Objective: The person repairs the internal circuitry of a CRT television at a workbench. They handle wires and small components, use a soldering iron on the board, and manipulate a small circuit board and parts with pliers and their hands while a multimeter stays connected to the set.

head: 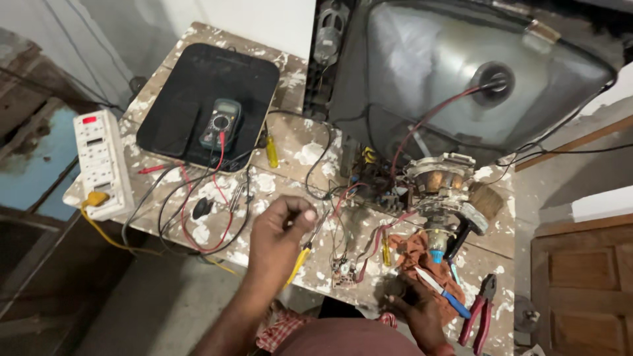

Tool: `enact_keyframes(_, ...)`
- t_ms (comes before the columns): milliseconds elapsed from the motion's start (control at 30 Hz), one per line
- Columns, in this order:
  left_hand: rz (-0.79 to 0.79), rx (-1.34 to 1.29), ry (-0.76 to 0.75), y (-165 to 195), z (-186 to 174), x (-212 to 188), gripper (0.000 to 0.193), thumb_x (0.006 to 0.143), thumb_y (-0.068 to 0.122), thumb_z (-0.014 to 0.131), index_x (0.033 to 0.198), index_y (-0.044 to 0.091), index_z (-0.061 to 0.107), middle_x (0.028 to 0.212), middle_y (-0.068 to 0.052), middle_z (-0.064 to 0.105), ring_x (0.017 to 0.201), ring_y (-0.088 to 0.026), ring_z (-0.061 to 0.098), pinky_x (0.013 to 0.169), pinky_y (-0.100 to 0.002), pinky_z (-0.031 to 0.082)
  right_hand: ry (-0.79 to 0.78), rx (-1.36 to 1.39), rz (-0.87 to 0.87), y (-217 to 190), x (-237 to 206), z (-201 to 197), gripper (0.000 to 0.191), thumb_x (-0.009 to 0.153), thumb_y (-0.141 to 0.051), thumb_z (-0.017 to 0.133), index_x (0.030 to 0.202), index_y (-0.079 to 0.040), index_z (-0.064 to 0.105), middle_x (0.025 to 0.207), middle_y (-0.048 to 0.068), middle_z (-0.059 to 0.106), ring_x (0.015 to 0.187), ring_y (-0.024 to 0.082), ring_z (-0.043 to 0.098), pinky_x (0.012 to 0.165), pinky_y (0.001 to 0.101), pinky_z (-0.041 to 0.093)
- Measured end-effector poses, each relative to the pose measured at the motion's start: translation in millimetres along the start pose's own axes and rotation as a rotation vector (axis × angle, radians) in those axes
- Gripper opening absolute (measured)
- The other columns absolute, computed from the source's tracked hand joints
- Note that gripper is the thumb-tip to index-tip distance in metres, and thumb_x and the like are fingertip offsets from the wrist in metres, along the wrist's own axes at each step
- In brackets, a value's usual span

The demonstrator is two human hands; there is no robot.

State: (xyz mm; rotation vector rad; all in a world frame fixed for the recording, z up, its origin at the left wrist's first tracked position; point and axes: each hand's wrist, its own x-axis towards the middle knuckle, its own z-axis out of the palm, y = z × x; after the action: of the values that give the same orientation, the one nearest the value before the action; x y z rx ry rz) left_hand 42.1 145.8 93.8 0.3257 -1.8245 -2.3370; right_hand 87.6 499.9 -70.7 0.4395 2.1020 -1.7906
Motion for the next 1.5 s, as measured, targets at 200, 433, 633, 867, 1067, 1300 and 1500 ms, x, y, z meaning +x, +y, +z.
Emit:
enact_keyframes(200, 0.055, -0.158, -0.001, 4, -15, 9, 0.007, 0.097, 0.003, 0.064, 0.103, 0.0, 0.062, 0.094, -0.007, 0.071, 0.087, -0.013, 0.068, 0.083, -0.03, 0.06, 0.281, -0.861, -0.396, 3, -5, 6, 0.061, 0.072, -0.019, 0.086, 0.129, -0.01, 0.066, 0.105, 0.015, 0.07, 0.09, 0.023, 0.069, 0.075, 0.0364, 0.055)
enact_keyframes(433, 0.035, -0.229, 0.011, -8, -27, 6, 0.007, 0.097, 0.0, 0.063, 0.104, 0.0, 0.061, 0.093, -0.007, 0.07, 0.087, -0.014, 0.07, 0.083, -0.03, 0.06, -0.254, -0.32, -0.205, -70, -1, 140, 0.029, 0.09, -0.022, 0.076, 0.108, 0.0, 0.069, 0.076, 0.011, 0.07, 0.064, 0.015, 0.062, 0.058, 0.0324, 0.052)
enact_keyframes(633, 0.039, -0.177, 0.012, -12, -53, 7, 0.009, 0.097, 0.002, 0.064, 0.104, 0.0, 0.061, 0.093, -0.008, 0.071, 0.086, -0.014, 0.07, 0.082, -0.029, 0.06, -0.021, -0.759, -0.293, -63, 33, 250, 0.063, 0.074, -0.036, 0.089, 0.106, 0.004, 0.052, 0.088, 0.021, 0.071, 0.082, 0.037, 0.071, 0.075, 0.0444, 0.056)
enact_keyframes(867, 0.038, -0.142, 0.01, -18, -85, 15, 0.007, 0.096, 0.002, 0.065, 0.102, -0.001, 0.062, 0.092, -0.007, 0.071, 0.084, -0.013, 0.07, 0.08, -0.028, 0.059, 0.051, -0.72, -0.273, -37, 35, 270, 0.048, 0.074, -0.018, 0.08, 0.111, 0.001, 0.055, 0.091, 0.02, 0.072, 0.085, 0.037, 0.072, 0.077, 0.0437, 0.057)
enact_keyframes(1067, 0.038, -0.124, -0.008, -23, -104, 29, 0.006, 0.097, 0.003, 0.064, 0.103, 0.0, 0.064, 0.091, -0.006, 0.071, 0.082, -0.011, 0.067, 0.079, -0.026, 0.057, -0.007, -0.473, -0.168, -30, -10, 243, 0.048, 0.079, -0.012, 0.074, 0.121, -0.003, 0.053, 0.093, 0.014, 0.071, 0.079, 0.025, 0.069, 0.069, 0.04, 0.058)
enact_keyframes(1300, 0.058, -0.162, 0.033, -27, -112, 42, 0.007, 0.097, 0.003, 0.064, 0.104, 0.0, 0.063, 0.091, -0.005, 0.071, 0.082, -0.011, 0.068, 0.079, -0.027, 0.058, 0.031, -0.738, -0.471, -38, -33, 196, 0.042, 0.08, -0.007, 0.072, 0.122, -0.008, 0.066, 0.099, 0.014, 0.066, 0.085, 0.029, 0.068, 0.073, 0.0406, 0.057)
enact_keyframes(1500, 0.025, -0.153, 0.049, -32, -108, 43, 0.008, 0.096, 0.002, 0.064, 0.104, 0.0, 0.063, 0.091, -0.005, 0.07, 0.082, -0.011, 0.068, 0.079, -0.027, 0.058, 0.057, -0.839, -0.522, -39, -27, 198, 0.041, 0.079, -0.007, 0.071, 0.119, -0.014, 0.071, 0.099, 0.014, 0.066, 0.085, 0.036, 0.068, 0.074, 0.0431, 0.055)
